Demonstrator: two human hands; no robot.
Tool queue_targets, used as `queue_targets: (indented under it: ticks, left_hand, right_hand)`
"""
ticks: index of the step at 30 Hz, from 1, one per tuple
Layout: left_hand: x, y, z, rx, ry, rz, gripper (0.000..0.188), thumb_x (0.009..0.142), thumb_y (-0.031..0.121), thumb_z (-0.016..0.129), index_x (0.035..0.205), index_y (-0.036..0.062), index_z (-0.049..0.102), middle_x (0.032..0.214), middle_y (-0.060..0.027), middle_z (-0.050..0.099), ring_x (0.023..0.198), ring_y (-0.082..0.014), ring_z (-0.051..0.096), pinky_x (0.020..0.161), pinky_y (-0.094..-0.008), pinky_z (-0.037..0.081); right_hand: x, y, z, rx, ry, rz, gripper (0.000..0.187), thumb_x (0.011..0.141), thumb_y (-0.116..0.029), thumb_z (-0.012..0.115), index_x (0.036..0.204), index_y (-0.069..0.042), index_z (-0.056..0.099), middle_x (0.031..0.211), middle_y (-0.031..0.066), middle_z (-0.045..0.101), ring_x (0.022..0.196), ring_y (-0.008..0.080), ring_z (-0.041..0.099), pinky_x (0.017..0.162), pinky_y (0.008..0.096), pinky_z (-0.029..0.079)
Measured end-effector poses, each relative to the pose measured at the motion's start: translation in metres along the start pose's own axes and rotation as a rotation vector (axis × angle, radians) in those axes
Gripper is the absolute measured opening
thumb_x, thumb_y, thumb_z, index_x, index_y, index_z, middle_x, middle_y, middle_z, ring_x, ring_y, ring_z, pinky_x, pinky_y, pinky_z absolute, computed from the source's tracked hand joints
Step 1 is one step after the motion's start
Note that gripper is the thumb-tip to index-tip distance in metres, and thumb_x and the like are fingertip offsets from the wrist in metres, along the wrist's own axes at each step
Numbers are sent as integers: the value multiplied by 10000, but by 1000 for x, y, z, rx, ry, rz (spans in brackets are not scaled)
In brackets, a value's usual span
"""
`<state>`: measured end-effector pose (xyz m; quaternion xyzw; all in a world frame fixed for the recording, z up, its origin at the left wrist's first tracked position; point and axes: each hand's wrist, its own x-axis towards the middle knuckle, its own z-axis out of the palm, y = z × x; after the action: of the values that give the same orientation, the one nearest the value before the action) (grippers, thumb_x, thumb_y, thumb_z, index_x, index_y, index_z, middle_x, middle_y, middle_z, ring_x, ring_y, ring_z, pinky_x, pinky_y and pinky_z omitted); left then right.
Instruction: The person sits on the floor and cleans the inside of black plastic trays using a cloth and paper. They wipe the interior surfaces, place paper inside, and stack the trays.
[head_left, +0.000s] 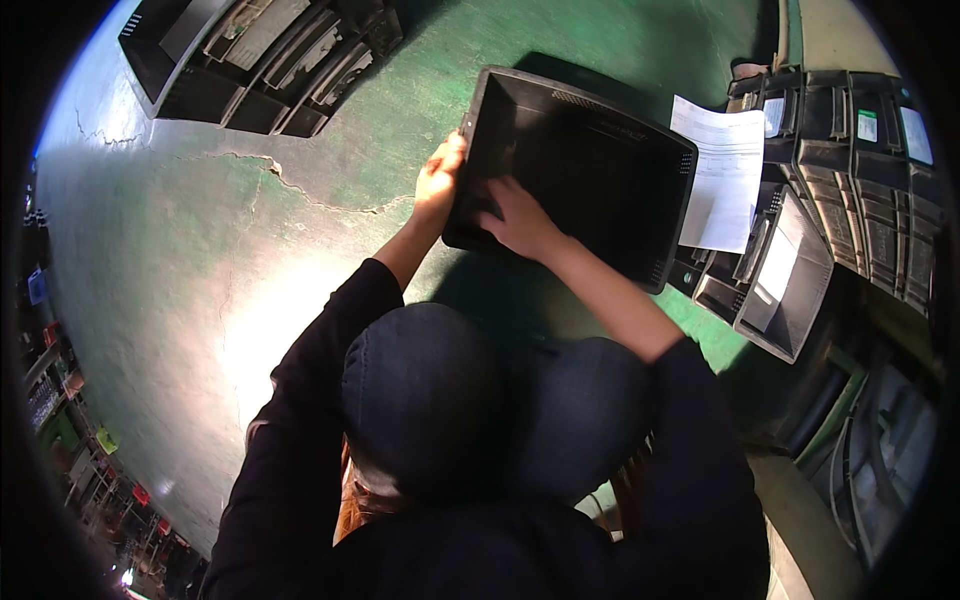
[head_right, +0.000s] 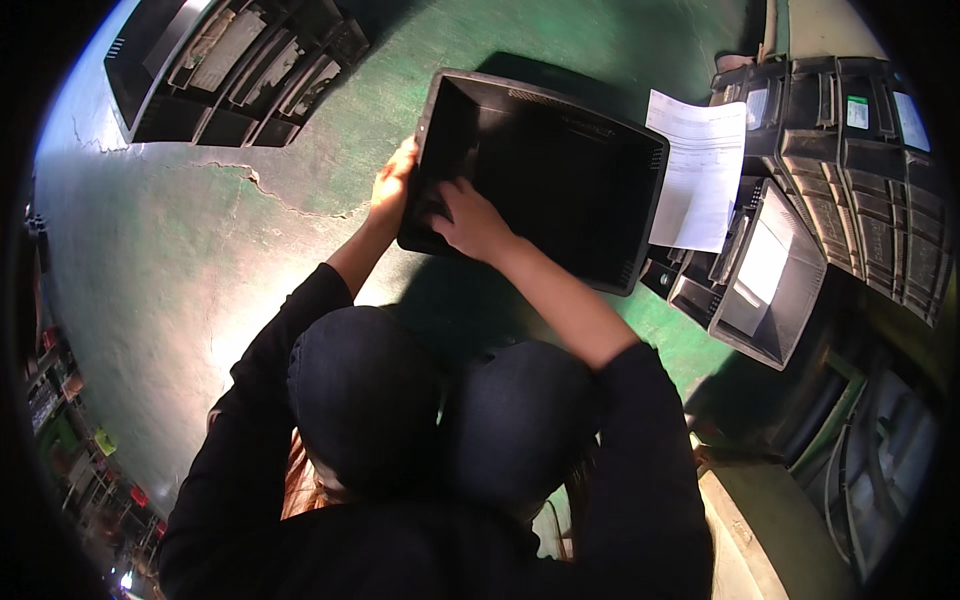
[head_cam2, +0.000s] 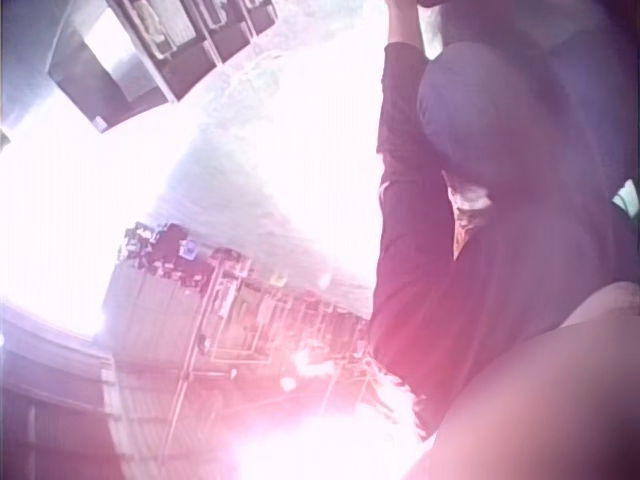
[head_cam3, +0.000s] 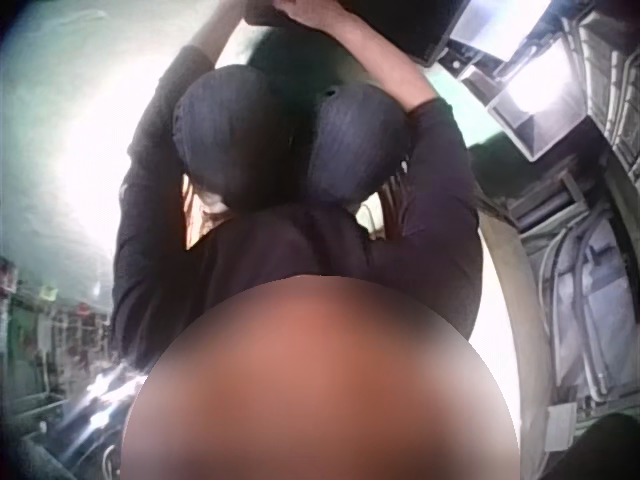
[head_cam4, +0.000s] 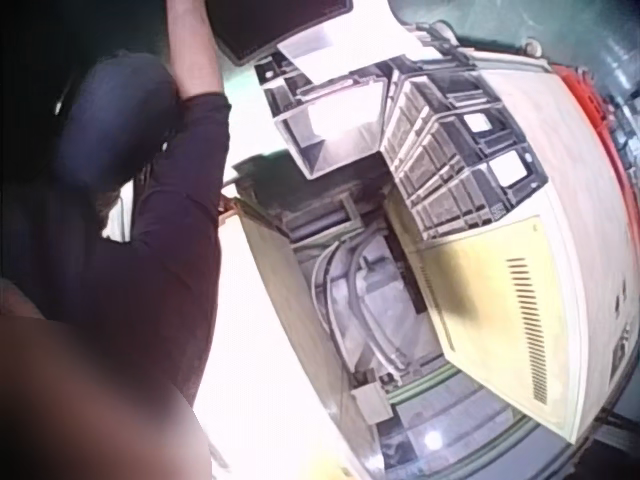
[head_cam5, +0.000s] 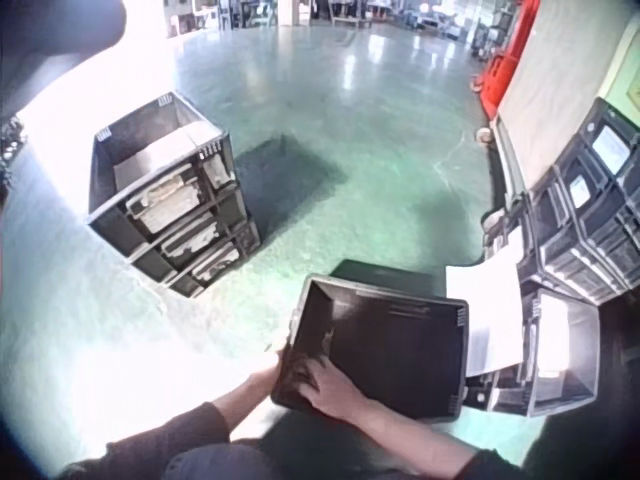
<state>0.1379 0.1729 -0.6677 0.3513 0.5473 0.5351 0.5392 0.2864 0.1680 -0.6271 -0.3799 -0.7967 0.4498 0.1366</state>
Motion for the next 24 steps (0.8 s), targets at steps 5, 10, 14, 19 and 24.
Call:
queue_targets:
  ticks: [5,10,14,19,24]
  left_hand:
    - [9,-27,-30,-1123,-607,-409,611,917,530,230,1255,65,437,1169,-116,534,1044,-264,516,941,-378,390]
    - [-5,4,-13,-295,-104,-478,609,893,569,281,1228,94,459,1174,-68,524,1018,-203,503,846,-346,397]
    - [-1,35,14,300,-13,-178,485,842,442,560,1076,20,504,841,-66,610,742,-207,571,675,-295,450]
    - [0,9,8,691,135,86,550,860,430,507,1225,21,463,1040,-227,573,935,-366,565,829,-383,443]
    - [-9,23,19,659,120,82,480,883,366,503,1302,150,410,1002,-227,576,912,-348,575,797,-389,448]
  right_hand:
    - [-12,-54,-4,-243,214,-269,340,721,-145,667,1032,-121,535,966,91,482,882,282,554,682,350,505]
    - [72,-13,-60,-481,556,-56,242,732,-241,639,930,-125,562,902,102,480,798,290,571,644,406,503]
    - [95,11,-105,-526,432,110,346,746,-204,621,1079,-147,543,1047,122,449,883,329,568,751,450,477]
    - [79,32,-143,-600,209,103,418,768,-271,603,1176,-241,521,1115,84,462,979,301,548,809,412,467]
    - [-34,101,-211,-615,359,246,378,763,-143,615,1126,-242,569,1020,70,507,926,298,557,776,361,470]
